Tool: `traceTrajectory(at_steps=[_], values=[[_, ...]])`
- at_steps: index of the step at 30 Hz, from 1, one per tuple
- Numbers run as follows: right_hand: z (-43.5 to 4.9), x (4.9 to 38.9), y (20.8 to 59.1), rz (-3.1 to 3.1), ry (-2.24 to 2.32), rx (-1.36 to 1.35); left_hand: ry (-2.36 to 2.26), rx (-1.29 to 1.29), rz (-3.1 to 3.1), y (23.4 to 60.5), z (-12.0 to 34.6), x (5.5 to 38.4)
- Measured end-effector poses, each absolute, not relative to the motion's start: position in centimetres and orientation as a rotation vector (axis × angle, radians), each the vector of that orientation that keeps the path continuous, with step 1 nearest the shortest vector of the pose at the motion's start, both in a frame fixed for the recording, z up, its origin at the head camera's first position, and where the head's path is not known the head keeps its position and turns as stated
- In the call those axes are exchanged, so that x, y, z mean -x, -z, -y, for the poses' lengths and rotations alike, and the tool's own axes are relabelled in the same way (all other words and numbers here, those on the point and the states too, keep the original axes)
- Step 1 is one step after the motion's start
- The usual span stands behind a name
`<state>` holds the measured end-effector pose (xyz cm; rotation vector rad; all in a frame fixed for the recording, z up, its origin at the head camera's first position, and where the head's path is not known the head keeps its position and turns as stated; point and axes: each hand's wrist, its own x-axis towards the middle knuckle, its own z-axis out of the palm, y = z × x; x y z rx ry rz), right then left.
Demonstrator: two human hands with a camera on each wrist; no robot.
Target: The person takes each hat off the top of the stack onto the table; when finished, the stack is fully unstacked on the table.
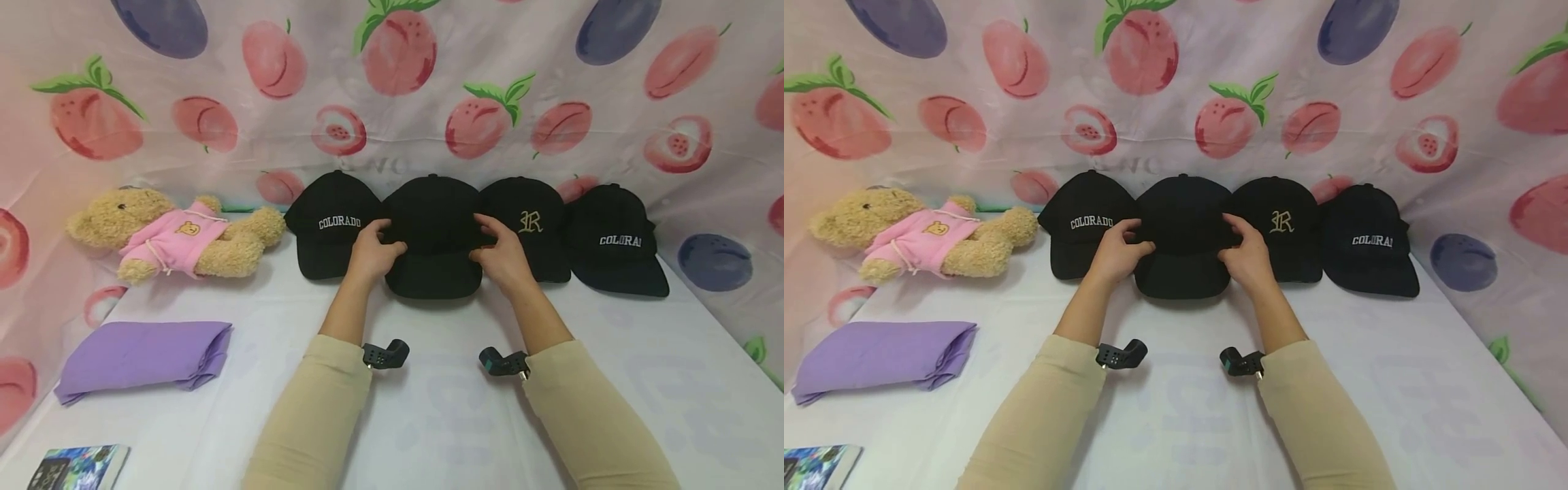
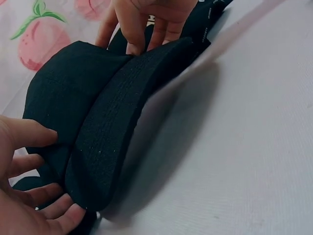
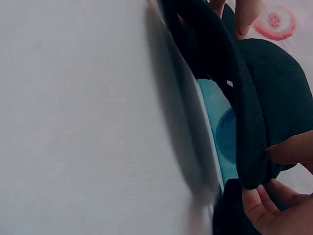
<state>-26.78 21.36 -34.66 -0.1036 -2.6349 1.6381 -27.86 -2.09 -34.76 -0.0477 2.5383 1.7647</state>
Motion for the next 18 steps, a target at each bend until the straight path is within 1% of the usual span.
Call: traceTrajectory(at_steps=[18], values=[[-22.1, 27.9, 35.8, 2.687, -1.584, 0.129, -1.794, 0.022, -2.466, 35.6, 1.2, 29.3]])
